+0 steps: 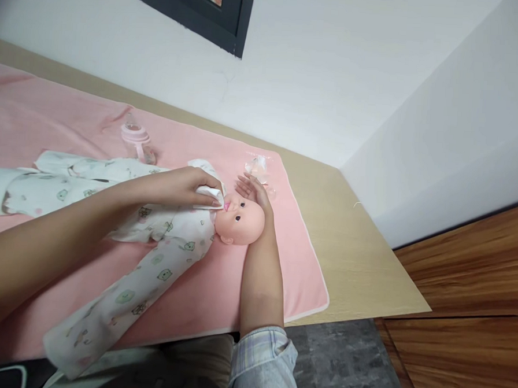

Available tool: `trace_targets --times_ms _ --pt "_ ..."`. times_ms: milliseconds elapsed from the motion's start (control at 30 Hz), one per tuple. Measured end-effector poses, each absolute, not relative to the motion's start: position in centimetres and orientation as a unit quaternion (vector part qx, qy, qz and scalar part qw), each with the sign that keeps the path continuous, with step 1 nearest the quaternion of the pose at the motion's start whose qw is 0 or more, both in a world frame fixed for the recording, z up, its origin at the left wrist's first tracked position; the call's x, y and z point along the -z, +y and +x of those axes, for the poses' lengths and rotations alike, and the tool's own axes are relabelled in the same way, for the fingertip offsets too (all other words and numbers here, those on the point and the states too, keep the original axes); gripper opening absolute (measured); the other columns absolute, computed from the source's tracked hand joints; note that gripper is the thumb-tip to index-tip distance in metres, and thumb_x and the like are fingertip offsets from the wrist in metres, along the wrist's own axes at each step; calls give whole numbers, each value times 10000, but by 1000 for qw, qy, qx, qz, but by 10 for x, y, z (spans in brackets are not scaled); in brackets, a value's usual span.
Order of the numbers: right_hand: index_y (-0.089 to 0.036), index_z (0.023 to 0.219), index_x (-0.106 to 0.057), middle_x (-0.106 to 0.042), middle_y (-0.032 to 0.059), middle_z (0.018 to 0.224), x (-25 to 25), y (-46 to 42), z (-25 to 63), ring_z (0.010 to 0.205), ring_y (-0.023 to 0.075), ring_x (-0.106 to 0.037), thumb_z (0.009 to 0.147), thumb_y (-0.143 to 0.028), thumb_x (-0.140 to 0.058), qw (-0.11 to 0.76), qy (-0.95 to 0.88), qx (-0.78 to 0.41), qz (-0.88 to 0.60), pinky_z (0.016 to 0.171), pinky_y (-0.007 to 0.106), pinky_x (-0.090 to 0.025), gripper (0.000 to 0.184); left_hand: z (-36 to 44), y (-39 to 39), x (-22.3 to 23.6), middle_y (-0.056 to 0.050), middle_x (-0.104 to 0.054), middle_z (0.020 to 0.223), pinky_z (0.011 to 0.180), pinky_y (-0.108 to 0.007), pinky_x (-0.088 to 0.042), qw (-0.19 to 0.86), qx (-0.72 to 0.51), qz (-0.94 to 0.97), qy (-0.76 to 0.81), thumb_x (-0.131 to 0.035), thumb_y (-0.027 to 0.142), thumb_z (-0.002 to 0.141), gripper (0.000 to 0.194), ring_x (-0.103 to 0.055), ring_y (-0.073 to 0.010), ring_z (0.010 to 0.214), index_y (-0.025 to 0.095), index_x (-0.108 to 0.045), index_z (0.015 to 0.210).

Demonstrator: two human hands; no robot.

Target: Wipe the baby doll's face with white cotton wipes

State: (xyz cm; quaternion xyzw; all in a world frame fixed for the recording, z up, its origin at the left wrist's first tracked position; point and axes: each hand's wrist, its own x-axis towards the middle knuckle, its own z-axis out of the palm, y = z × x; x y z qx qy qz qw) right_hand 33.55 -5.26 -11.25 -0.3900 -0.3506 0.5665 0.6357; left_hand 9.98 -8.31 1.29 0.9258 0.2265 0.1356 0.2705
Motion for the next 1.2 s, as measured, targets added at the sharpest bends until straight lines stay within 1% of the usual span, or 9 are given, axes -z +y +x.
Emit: trace_targets --times_ms 133,233,333,467,700,867,1033,1133,1200 --pt "-302 1132 -660 -731 10 1204 120 -46 341 1193 199 -667 816 -487 -722 628 -346 -578 -390 1182 465 -458 371 103 -86 -10 12 -545 629 557 -279 -311 268 -135 928 220 -559 301 832 184 -518 -171 592 198 -548 679" --pt "-307 1155 -652 -724 10 1228 124 -43 342 1186 192 -670 815 -498 -722 629 -347 -574 -394 1169 461 -468 397 107 -88 -9 8 -594 648 570 -282 -315 258 -138 929 226 -543 266 799 143 -539 -175 605 195 -577 679" --pt "-308 1152 -656 -727 6 1218 126 -42 343 1170 187 -677 809 -483 -733 627 -348 -577 -391 1163 451 -475 393 110 -90 -8 -3 -655 701 582 -283 -325 246 -155 926 240 -547 290 786 134 -569 -189 643 198 -624 727" --pt "-309 1158 -658 -725 5 1223 123 -46 343 1185 190 -670 812 -471 -729 624 -351 -583 -383 1172 452 -469 389 110 -90 -8 -11 -673 732 590 -282 -334 236 -169 925 246 -555 303 782 138 -582 -193 670 196 -638 755" --pt "-300 1071 -651 -721 10 1212 115 -48 336 1262 201 -628 830 -482 -699 640 -356 -569 -373 1199 474 -437 306 104 -85 -11 -14 -607 689 572 -294 -334 206 -150 930 264 -574 307 822 155 -571 -200 638 202 -566 707" --pt "-308 1053 -645 -731 3 1189 118 -44 338 1241 204 -634 831 -484 -702 640 -350 -568 -380 1191 485 -447 289 107 -89 -12 -20 -619 699 601 -296 -340 180 -136 934 275 -562 275 840 165 -590 -210 670 199 -530 697" --pt "-305 1031 -653 -737 4 1160 113 -48 336 1231 203 -641 831 -441 -703 640 -351 -572 -374 1199 469 -441 247 108 -90 -11 -17 -640 712 611 -292 -341 171 -148 934 277 -555 246 846 132 -598 -211 691 194 -582 728" --pt "-303 1040 -655 -734 6 1163 110 -50 334 1254 203 -632 834 -427 -690 638 -362 -567 -375 1201 473 -436 243 108 -89 -9 -21 -689 777 641 -284 -365 165 -175 930 278 -575 220 839 106 -626 -218 756 188 -662 787" --pt "-304 1049 -655 -732 6 1170 111 -50 334 1263 203 -628 828 -420 -697 638 -365 -563 -378 1197 475 -439 254 110 -88 -7 -15 -728 830 664 -275 -380 176 -187 928 271 -591 181 818 130 -648 -216 796 193 -719 839"
